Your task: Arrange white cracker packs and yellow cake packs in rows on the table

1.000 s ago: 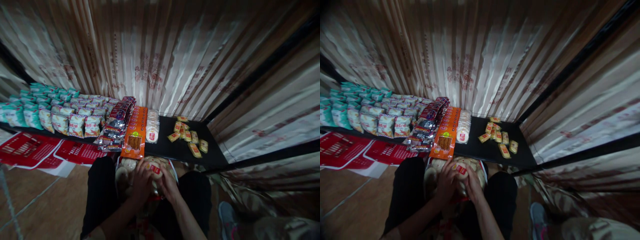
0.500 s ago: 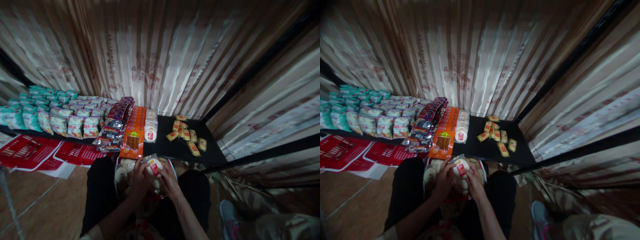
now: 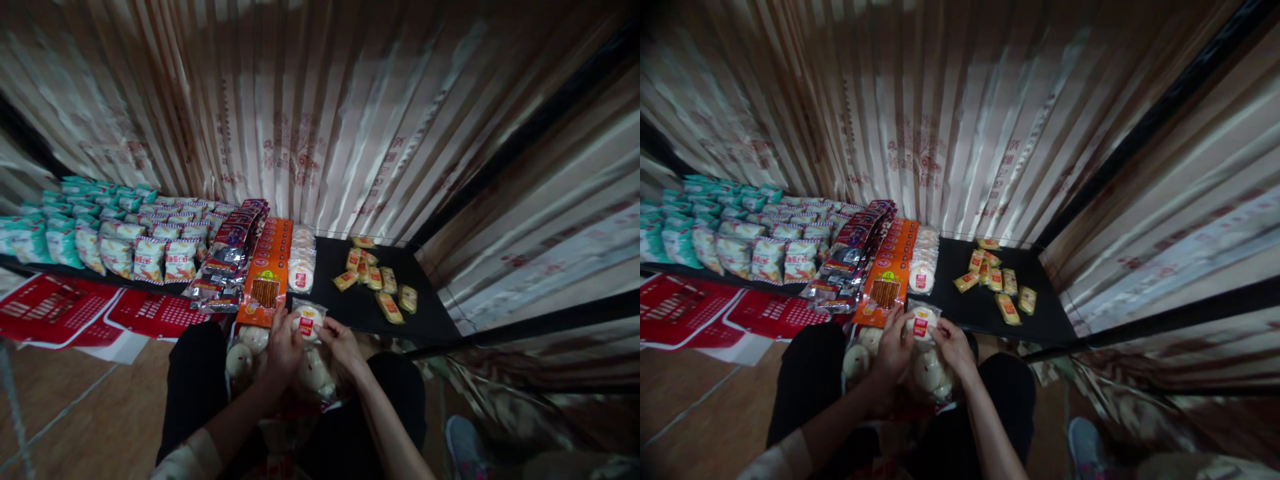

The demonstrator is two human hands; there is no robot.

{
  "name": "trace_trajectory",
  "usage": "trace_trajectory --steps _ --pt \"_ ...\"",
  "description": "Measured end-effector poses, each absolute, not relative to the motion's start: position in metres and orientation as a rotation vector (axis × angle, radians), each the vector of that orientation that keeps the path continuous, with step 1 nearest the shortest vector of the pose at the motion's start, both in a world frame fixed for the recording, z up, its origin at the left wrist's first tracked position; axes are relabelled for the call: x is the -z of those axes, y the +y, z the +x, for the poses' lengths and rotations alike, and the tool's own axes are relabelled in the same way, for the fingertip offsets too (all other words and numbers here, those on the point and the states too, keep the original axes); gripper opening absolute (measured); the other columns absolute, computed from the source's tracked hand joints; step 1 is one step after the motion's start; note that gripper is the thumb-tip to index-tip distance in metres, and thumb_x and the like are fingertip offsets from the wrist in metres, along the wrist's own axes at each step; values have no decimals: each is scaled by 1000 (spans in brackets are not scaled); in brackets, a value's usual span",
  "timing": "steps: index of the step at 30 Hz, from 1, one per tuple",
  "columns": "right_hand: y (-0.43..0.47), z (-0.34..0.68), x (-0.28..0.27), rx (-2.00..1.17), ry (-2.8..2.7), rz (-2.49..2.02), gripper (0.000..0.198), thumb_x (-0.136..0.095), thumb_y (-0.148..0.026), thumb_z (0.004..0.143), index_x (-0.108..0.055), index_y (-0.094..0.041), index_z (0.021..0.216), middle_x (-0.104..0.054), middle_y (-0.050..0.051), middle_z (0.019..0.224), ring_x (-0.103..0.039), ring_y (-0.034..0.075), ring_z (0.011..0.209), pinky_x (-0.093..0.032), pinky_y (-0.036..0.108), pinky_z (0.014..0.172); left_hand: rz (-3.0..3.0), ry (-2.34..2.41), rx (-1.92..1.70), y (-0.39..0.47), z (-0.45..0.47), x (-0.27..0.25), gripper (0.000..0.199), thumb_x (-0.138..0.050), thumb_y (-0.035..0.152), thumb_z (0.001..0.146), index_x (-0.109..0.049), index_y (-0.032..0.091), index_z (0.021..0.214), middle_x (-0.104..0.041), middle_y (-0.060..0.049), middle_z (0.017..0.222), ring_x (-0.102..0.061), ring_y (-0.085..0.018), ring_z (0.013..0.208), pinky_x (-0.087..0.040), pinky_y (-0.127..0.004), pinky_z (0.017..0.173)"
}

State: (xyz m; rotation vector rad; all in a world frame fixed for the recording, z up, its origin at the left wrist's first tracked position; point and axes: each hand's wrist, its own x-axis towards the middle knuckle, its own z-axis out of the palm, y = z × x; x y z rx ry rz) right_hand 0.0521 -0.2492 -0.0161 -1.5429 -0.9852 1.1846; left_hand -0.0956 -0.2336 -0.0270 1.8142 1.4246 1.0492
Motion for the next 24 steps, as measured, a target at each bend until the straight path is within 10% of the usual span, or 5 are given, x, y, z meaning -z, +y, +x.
trace_trajectory --steps 24 --pt "-161 62 31 -668 -1181 -1730 31 -58 -46 65 -63 -21 81 -59 -1 66 -52 16 59 -41 28 61 1881 1397 -852 -191 -65 40 52 -43 4 69 -52 10 121 -41 -14 139 -33 -27 132 -32 -44 109"
